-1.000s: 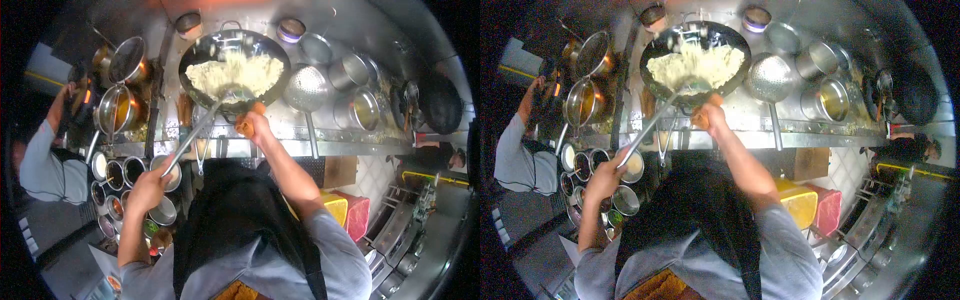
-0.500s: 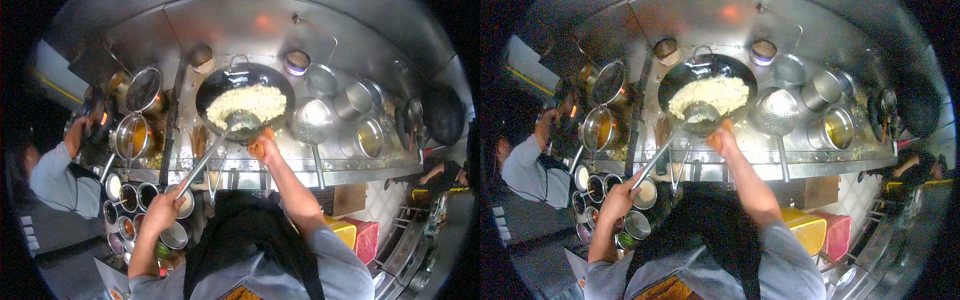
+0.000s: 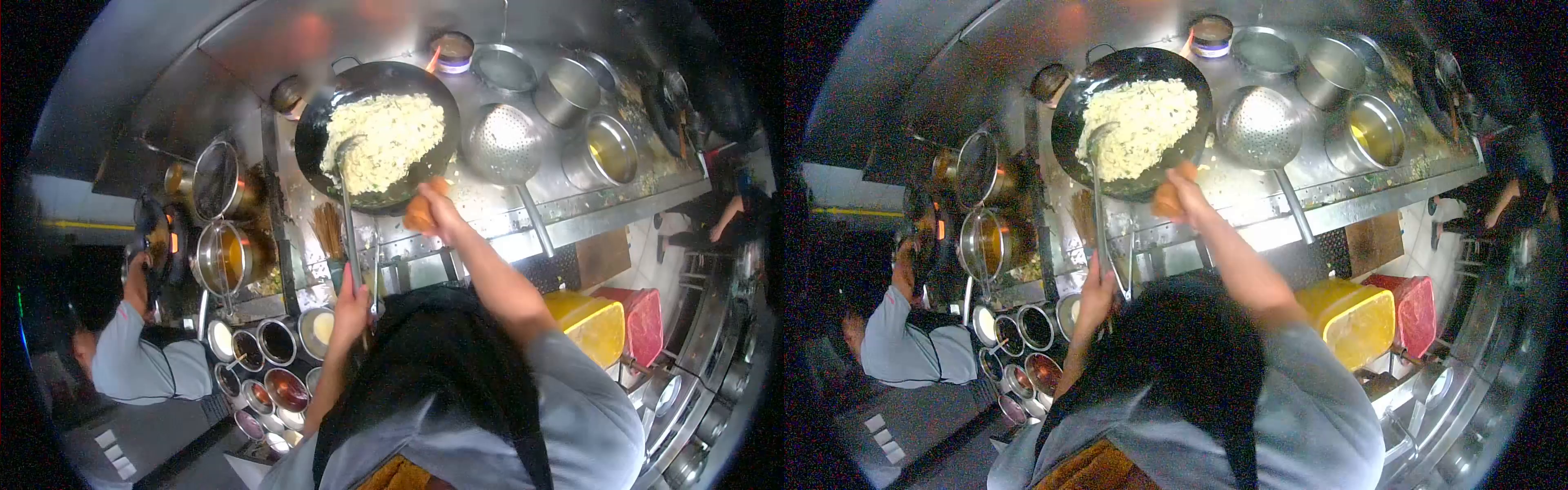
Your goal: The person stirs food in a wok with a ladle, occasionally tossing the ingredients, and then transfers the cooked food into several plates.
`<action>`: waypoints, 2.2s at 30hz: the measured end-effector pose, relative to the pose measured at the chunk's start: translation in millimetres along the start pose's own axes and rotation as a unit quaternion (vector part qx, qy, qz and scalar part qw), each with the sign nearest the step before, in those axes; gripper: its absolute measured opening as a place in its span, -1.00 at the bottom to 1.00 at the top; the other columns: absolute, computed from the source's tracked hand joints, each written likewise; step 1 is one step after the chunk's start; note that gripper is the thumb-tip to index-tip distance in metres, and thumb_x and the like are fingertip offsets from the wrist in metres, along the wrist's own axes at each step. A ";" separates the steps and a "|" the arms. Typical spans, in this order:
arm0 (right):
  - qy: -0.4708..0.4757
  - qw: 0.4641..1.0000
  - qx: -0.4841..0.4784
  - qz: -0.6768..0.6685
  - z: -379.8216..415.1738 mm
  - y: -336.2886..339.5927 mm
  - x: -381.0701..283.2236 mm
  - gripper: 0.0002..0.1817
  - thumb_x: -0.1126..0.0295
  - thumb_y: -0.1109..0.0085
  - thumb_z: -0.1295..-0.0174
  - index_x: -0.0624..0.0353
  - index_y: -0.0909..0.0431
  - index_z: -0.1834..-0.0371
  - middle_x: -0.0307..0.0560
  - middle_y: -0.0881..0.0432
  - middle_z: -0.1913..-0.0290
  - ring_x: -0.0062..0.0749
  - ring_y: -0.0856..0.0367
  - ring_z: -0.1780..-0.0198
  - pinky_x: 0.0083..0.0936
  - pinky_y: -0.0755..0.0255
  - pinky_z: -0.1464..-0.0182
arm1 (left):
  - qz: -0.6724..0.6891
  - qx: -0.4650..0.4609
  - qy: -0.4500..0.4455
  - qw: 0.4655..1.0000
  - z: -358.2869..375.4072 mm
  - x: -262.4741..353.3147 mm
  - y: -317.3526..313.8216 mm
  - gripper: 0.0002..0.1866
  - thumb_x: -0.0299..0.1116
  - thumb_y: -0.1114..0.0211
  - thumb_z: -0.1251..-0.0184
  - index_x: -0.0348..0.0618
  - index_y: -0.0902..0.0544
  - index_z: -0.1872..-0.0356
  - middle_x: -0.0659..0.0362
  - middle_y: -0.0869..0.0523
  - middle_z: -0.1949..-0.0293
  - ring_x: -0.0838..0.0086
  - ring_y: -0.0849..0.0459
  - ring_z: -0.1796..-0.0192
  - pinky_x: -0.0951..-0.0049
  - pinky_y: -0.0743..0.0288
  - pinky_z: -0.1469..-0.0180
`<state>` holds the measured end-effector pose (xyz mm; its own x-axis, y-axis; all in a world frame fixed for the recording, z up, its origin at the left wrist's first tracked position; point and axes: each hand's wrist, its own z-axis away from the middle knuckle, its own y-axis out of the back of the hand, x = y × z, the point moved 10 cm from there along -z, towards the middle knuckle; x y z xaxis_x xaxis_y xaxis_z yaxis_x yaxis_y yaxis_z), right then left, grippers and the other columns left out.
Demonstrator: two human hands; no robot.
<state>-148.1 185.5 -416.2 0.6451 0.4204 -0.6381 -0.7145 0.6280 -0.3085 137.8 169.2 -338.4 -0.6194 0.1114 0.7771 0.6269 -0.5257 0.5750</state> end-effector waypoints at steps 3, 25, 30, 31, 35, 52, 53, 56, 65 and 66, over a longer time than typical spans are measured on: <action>-0.014 0.985 -0.095 -0.145 -77.7 -22.4 25.7 -0.68 0.30 -0.19 -0.26 0.24 -0.41 0.04 0.09 -0.61 0.23 -0.04 -0.69 0.29 -0.01 -0.64 0.35 | 0.125 -0.100 0.143 0.977 20.1 13.7 18.0 -0.26 -0.35 -0.12 -0.51 0.04 0.03 -0.61 0.24 -0.46 0.62 0.61 -0.49 0.65 0.54 -0.35 0.66; -0.001 0.990 -0.099 -0.101 69.9 48.9 122.7 -0.57 0.39 -0.07 -0.26 0.20 -0.30 -0.19 0.19 -0.60 0.02 0.00 -0.68 0.13 -0.02 -0.68 0.22 | -0.224 -0.013 -0.116 0.967 58.1 53.5 64.6 -0.33 -0.34 -0.28 -0.38 0.26 -0.29 -0.50 -0.18 -0.63 0.51 -0.13 -0.65 0.41 -0.06 -0.47 0.33; -0.006 0.977 -0.087 -0.196 7.5 -22.3 13.0 -0.73 0.56 -0.05 -0.21 0.28 -0.29 0.04 0.10 -0.52 0.24 -0.11 -0.62 0.30 -0.14 -0.65 0.29 | -0.216 -0.081 -0.034 0.972 70.6 75.6 111.0 -0.34 -0.37 -0.24 -0.42 0.23 -0.27 -0.51 -0.14 -0.70 0.40 -0.10 -0.67 0.41 0.05 -0.53 0.26; -0.014 0.984 -0.040 -0.172 1.9 -23.1 0.6 -0.81 0.55 0.01 -0.25 0.27 -0.32 0.09 0.13 -0.56 0.24 0.01 -0.67 0.26 -0.05 -0.66 0.23 | -0.175 -0.075 -0.071 0.979 71.1 85.2 116.3 -0.34 -0.37 -0.22 -0.44 0.19 -0.24 -0.52 -0.01 -0.68 0.45 0.09 -0.62 0.50 0.16 -0.52 0.35; 0.005 0.987 -0.063 -0.145 -26.7 3.5 21.7 -0.73 0.32 -0.11 -0.36 0.24 -0.39 0.01 0.07 -0.60 0.17 -0.10 -0.69 0.18 -0.10 -0.66 0.19 | 0.103 -0.092 0.155 0.978 73.6 100.6 125.6 -0.35 -0.30 -0.16 -0.51 0.03 -0.18 -0.56 0.22 -0.62 0.52 0.63 -0.52 0.60 0.54 -0.41 0.61; -0.039 0.997 -0.037 -0.054 11.2 6.6 10.4 -0.41 -0.16 -0.14 -0.34 0.21 -0.47 -0.04 -0.01 -0.65 0.18 -0.17 -0.69 0.29 -0.25 -0.63 0.34 | -0.182 0.089 -0.111 0.973 -59.6 49.1 103.2 -0.38 -0.38 -0.10 -0.50 0.04 -0.18 -0.54 -0.25 -0.69 -0.02 -0.06 -0.73 0.01 0.07 -0.58 -0.05; -0.028 0.995 -0.063 -0.079 -16.8 -5.1 12.9 -0.48 -0.03 -0.17 -0.33 0.25 -0.45 -0.03 0.02 -0.64 0.19 -0.15 -0.69 0.31 -0.23 -0.62 0.39 | -0.183 0.090 -0.109 0.973 -52.9 56.3 100.3 -0.38 -0.38 -0.10 -0.50 0.04 -0.18 -0.54 -0.25 -0.69 -0.02 -0.06 -0.73 0.01 0.07 -0.58 -0.05; -0.035 0.987 -0.093 -0.127 -72.0 -17.1 26.7 -0.61 0.25 -0.18 -0.29 0.33 -0.41 -0.01 0.10 -0.62 0.21 -0.09 -0.68 0.33 -0.21 -0.61 0.45 | -0.211 -0.052 0.082 0.973 -36.8 8.4 66.3 -0.29 -0.29 -0.13 -0.48 0.06 -0.06 -0.58 -0.35 -0.65 0.03 -0.19 -0.66 -0.05 -0.01 -0.52 -0.13; -0.041 0.971 -0.090 -0.219 34.1 3.2 28.0 -0.78 0.57 0.01 -0.21 0.27 -0.40 0.06 0.09 -0.59 0.29 -0.03 -0.65 0.34 -0.04 -0.62 0.37 | -0.272 -0.050 -0.031 0.960 54.9 84.3 127.3 -0.29 -0.46 -0.29 -0.29 0.19 -0.33 -0.48 -0.22 -0.70 0.34 -0.16 -0.69 0.30 -0.08 -0.52 0.22; -0.037 0.972 -0.092 -0.215 54.1 2.2 28.4 -0.78 0.57 0.01 -0.21 0.27 -0.40 0.06 0.09 -0.59 0.29 -0.03 -0.65 0.34 -0.04 -0.62 0.37 | -0.235 -0.073 -0.044 0.968 65.5 103.2 140.6 -0.30 -0.45 -0.28 -0.33 0.24 -0.31 -0.49 -0.24 -0.70 0.28 -0.17 -0.69 0.25 -0.05 -0.54 0.19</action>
<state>-116.7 234.2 -396.8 0.9077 0.1956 -0.3713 -0.4062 0.6317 -0.6603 192.9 162.1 -160.6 -0.7738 0.4343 0.4612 0.2085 -0.5128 0.8328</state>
